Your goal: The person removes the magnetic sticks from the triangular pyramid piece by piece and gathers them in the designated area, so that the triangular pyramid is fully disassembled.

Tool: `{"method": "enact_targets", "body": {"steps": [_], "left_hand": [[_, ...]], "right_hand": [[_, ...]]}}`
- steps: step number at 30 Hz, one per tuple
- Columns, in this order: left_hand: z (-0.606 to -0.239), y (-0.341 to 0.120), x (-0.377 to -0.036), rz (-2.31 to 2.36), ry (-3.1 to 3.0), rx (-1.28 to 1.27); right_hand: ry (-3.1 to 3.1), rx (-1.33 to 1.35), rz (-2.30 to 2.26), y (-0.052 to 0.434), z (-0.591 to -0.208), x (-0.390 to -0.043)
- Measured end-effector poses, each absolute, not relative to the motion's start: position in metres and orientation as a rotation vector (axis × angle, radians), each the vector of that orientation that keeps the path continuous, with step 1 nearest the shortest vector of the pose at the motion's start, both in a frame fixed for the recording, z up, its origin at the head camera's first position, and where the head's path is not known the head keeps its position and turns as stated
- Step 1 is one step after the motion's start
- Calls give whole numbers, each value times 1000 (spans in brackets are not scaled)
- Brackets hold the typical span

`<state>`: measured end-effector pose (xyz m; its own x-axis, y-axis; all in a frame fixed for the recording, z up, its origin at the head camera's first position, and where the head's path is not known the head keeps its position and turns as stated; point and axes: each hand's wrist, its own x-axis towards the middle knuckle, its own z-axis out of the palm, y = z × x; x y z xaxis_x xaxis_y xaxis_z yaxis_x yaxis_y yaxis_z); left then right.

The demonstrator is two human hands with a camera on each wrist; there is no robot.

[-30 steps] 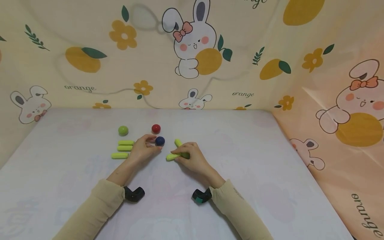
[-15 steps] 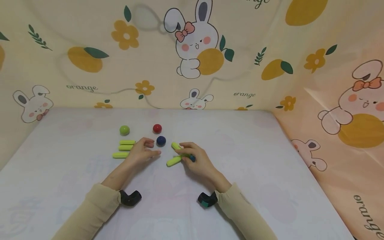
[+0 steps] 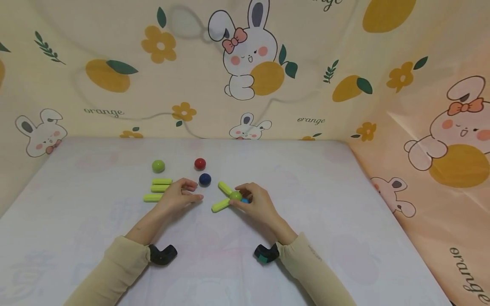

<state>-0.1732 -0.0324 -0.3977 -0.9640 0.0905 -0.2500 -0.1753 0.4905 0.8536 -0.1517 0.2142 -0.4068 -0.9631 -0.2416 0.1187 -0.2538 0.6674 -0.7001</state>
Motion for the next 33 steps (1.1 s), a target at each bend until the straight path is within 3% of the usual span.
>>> {"method": "enact_targets", "body": {"steps": [33], "left_hand": [[-402,-32,-171,1492,2444,96]], "right_hand": [[-2840,687,1283,213,-407,-156]]}}
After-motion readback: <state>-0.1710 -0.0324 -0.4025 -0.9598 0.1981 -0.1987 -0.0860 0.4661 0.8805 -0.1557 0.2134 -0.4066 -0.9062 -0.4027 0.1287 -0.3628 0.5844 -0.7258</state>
